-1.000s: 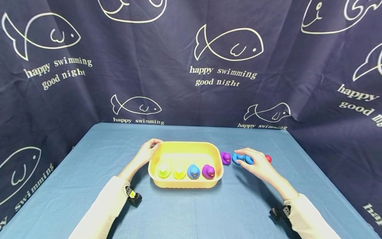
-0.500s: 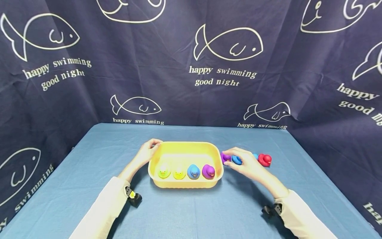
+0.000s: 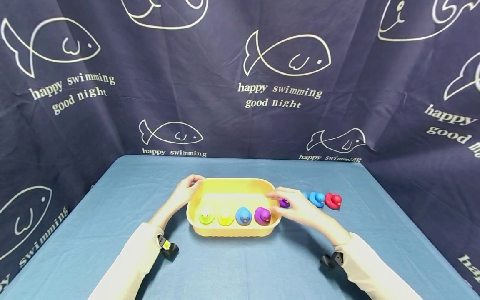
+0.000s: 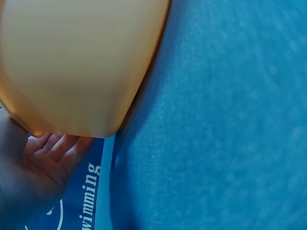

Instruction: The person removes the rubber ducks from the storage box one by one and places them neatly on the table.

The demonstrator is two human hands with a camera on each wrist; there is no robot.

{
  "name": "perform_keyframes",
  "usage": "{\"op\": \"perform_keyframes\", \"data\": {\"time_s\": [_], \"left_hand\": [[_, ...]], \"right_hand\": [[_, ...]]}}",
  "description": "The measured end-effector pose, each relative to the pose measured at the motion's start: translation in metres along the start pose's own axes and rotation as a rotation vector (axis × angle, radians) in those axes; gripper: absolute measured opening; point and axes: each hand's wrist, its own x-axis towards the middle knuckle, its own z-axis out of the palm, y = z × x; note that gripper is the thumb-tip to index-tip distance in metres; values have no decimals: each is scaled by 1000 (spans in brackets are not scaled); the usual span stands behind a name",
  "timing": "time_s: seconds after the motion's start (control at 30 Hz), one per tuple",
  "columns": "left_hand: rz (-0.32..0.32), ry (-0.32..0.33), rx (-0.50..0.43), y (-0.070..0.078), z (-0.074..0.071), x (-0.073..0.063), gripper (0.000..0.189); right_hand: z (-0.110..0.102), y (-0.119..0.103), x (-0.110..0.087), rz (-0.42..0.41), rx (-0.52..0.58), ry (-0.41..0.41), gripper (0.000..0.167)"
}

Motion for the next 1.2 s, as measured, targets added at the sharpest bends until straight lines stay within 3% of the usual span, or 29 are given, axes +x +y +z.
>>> {"op": "perform_keyframes", "data": {"time_s": [0.43,0.93,1.2], "left_hand": [[-18,-5,2,2,-1,0,24],[10,7,10,0,1,-1,23],[-3,2,-4,-1,1,0,24]], "right_hand": [[2,-8,13,24,18,-209,35],[9,-8,25,51,-5,-365,32],[8,-12,29,88,-25,-405,28]]}}
